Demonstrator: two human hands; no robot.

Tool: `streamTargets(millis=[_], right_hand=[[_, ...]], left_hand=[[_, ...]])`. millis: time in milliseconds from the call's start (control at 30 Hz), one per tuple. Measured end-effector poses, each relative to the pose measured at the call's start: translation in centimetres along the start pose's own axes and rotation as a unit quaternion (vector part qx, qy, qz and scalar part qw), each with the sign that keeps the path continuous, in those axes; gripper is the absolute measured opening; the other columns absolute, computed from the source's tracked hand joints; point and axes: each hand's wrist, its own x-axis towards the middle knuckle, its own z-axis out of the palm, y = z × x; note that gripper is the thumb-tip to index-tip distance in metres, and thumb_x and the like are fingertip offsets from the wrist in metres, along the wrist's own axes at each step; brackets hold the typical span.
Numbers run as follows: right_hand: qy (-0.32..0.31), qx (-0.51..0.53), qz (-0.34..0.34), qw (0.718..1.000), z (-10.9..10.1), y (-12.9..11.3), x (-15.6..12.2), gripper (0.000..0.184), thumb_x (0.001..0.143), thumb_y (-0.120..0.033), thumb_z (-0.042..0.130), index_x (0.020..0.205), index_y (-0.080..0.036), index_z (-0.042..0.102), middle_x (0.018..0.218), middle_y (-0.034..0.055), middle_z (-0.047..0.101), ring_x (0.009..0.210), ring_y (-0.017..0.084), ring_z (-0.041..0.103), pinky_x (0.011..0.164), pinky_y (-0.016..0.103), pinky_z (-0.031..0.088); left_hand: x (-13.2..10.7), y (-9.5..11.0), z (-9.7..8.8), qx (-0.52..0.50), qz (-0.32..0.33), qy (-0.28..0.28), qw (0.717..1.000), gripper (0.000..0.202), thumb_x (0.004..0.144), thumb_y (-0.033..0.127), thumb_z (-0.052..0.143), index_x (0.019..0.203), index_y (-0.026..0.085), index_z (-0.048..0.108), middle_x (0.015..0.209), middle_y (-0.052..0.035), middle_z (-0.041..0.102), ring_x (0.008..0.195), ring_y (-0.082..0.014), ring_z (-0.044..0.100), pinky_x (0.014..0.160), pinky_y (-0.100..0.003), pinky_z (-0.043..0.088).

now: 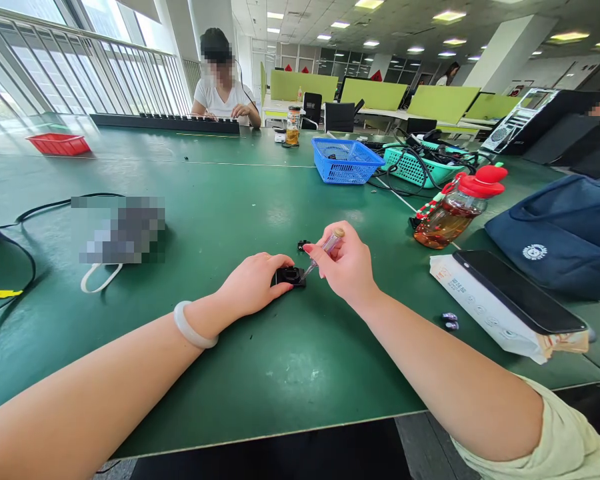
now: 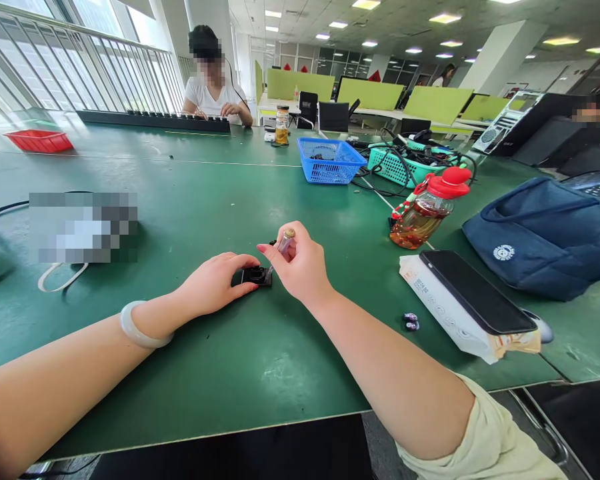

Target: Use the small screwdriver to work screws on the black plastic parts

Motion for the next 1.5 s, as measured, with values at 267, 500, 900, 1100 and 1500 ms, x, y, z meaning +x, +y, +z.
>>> streamTargets(millis=[267,500,900,1100,1500], right_hand=[[-0.086,-0.020,-0.050,0.995,-0.1,-0.9,-0.7,0.033,0.091,-0.056,0.056,0.091,-0.025,0.046,0.071,-0.0042,0.059,0.047,0.008,0.052,0.046,0.022,0.042],[-0.087,-0.030,-0.098,0.991,-0.1,-0.8,-0.9,0.027,0.094,-0.052,0.052,0.094,-0.025,0.046,0.078,-0.0018,0.059,0.054,0.009,0.054,0.051,0.023,0.046],[-0.182,-0.060,-0.107,0.976,0.4,-0.9,-1.0,0.008,0.098,-0.033,0.047,0.097,-0.025,0.047,0.084,-0.0004,0.062,0.061,0.011,0.057,0.063,0.027,0.051],[-0.135,0.019,-0.003,0.991,0.5,-0.7,-0.6,0.026,0.095,-0.049,0.052,0.090,-0.024,0.047,0.076,-0.0028,0.060,0.054,0.010,0.058,0.057,0.025,0.052],[-0.111,-0.096,-0.198,0.969,0.4,-1.1,-1.3,0.004,0.096,-0.025,0.048,0.093,-0.025,0.049,0.083,0.0004,0.062,0.064,0.012,0.058,0.063,0.027,0.051]], left_hand=[[0.2,0.0,0.1,-0.002,0.006,-0.001,1.000,0.036,0.087,0.037,0.061,0.120,0.023,0.060,0.103,-0.0066,0.070,0.096,-0.0273,0.063,0.088,-0.044,0.052],[0.1,0.1,0.0,-0.001,0.004,0.005,1.000,0.035,0.086,0.036,0.062,0.119,0.023,0.061,0.100,-0.0058,0.070,0.095,-0.0268,0.063,0.086,-0.043,0.052],[0.2,-0.3,0.4,0.010,0.012,0.012,1.000,0.025,0.085,0.040,0.064,0.105,0.024,0.064,0.084,-0.0036,0.063,0.080,-0.0244,0.061,0.071,-0.037,0.050],[0.2,0.2,0.1,0.011,0.011,0.017,1.000,0.030,0.086,0.039,0.063,0.112,0.025,0.064,0.088,-0.0040,0.066,0.084,-0.0250,0.062,0.077,-0.039,0.051],[0.2,-0.1,0.2,0.007,0.030,0.027,0.999,0.026,0.087,0.037,0.065,0.109,0.023,0.066,0.089,-0.0045,0.067,0.086,-0.0252,0.061,0.078,-0.040,0.051]])
